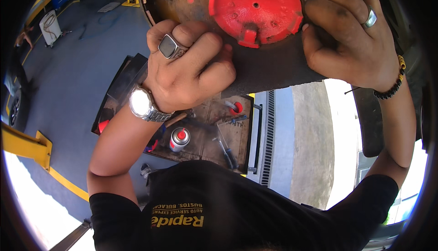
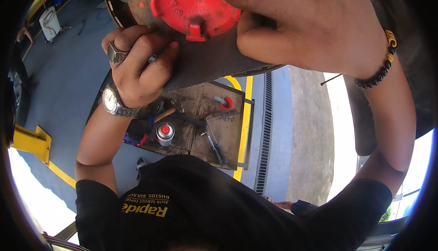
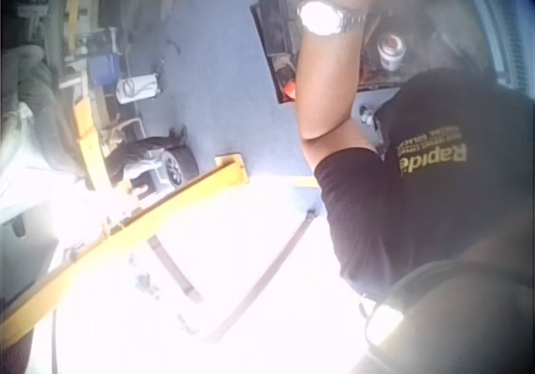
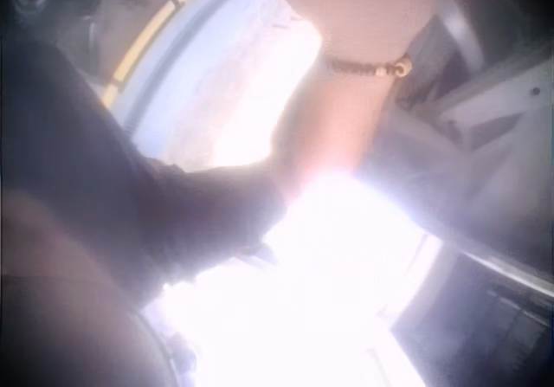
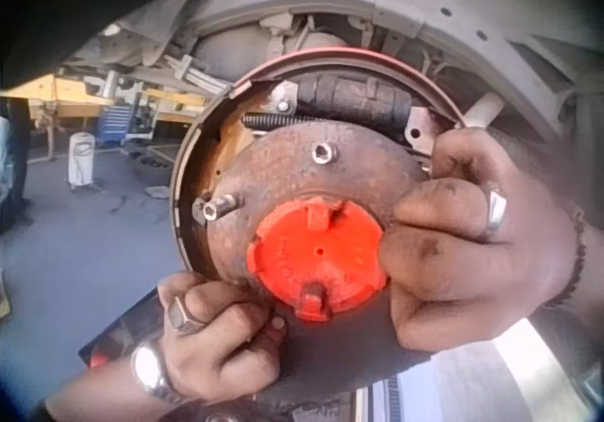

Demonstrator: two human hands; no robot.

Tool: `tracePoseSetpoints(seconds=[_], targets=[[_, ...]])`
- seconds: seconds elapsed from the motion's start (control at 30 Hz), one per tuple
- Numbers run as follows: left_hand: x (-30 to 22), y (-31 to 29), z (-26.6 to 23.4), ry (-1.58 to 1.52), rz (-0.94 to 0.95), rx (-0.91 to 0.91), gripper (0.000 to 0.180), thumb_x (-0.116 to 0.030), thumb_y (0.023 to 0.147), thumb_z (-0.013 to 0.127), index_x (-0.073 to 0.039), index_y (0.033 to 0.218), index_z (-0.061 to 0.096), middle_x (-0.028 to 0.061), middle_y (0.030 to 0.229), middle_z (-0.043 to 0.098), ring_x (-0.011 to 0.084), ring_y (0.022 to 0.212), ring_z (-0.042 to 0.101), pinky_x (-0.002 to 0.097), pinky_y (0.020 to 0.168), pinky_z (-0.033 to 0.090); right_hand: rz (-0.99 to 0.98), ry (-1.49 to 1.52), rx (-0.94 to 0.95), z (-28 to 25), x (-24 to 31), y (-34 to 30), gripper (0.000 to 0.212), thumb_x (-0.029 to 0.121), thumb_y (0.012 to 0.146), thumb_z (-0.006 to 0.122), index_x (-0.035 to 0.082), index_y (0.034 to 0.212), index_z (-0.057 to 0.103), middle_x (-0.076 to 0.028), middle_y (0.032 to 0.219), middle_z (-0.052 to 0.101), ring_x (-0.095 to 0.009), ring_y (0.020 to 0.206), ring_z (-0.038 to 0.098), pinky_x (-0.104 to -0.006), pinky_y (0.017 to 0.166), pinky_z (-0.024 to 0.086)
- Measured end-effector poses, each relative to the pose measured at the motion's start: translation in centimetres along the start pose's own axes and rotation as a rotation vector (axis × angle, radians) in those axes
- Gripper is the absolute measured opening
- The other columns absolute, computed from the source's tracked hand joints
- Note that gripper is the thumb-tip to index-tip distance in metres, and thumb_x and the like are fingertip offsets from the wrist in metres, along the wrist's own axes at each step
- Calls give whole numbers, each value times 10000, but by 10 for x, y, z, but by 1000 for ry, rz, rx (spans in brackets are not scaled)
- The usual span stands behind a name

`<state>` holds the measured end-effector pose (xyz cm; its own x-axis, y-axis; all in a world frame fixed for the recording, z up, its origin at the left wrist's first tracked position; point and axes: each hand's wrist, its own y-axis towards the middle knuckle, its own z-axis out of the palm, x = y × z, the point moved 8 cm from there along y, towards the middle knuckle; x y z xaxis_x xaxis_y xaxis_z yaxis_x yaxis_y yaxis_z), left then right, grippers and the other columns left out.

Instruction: The person cleans a red brake disc using a sanding block. They scrub the surface repeatedly, rotate the disc to access different areas, and wipe it with a cloth. The person also handles a brake pad and a small red ring, placing them on a nearby tool cart.

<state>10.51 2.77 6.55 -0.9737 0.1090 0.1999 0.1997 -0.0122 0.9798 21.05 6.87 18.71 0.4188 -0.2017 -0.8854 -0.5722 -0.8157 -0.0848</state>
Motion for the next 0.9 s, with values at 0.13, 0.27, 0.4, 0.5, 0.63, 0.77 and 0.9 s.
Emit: tracePoseSetpoints(seconds=[0.13,0.27,0.4,0.5,0.63,0.77,0.9], targets=[[-8,7,10,-74,15,-51,153,-143,605,670,-186,695,554,-33,856,611,175,848,609,375,860,439,-2,96,244,0,-10,-9,290,-94,558,795,68,702,602,-118,991,596,-355,943,646,-542,851,525],[-8,3,11,-56,34,-69,117,-164,611,644,-191,702,575,-38,903,631,165,869,606,374,859,454,9,140,261,1,-13,-9,329,-117,542,783,76,726,590,-126,1009,578,-352,911,656,-555,847,528],[-2,3,9,-88,54,43,116,-189,614,647,-193,706,578,-38,925,640,164,876,608,386,850,464,-17,128,301,4,-8,-6,310,-108,565,757,68,757,590,-124,1016,567,-333,874,658,-544,822,537],[-6,12,12,-87,118,4,120,-196,616,650,-196,706,571,-41,929,640,156,887,612,387,848,464,-76,137,310,0,-12,-5,288,-84,574,749,64,762,588,-120,1014,563,-319,853,655,-531,800,543],[-6,8,11,-75,119,-35,115,-197,623,648,-198,706,567,-49,916,633,146,886,608,385,847,461,-57,154,310,2,-15,-6,292,-48,553,759,67,765,595,-124,1013,563,-321,842,645,-518,788,545],[6,-3,0,-88,143,110,207,-78,621,734,-153,705,561,-15,821,592,215,833,595,414,818,402,-48,134,258,8,3,-1,304,-28,541,763,70,783,608,-126,1002,568,-327,839,635,-520,795,548],[12,9,-4,-58,154,50,188,-103,611,719,-171,704,571,-24,831,595,199,856,594,408,825,402,-58,120,230,9,2,-4,311,-33,537,763,78,783,610,-127,1004,580,-335,839,636,-522,801,549]])
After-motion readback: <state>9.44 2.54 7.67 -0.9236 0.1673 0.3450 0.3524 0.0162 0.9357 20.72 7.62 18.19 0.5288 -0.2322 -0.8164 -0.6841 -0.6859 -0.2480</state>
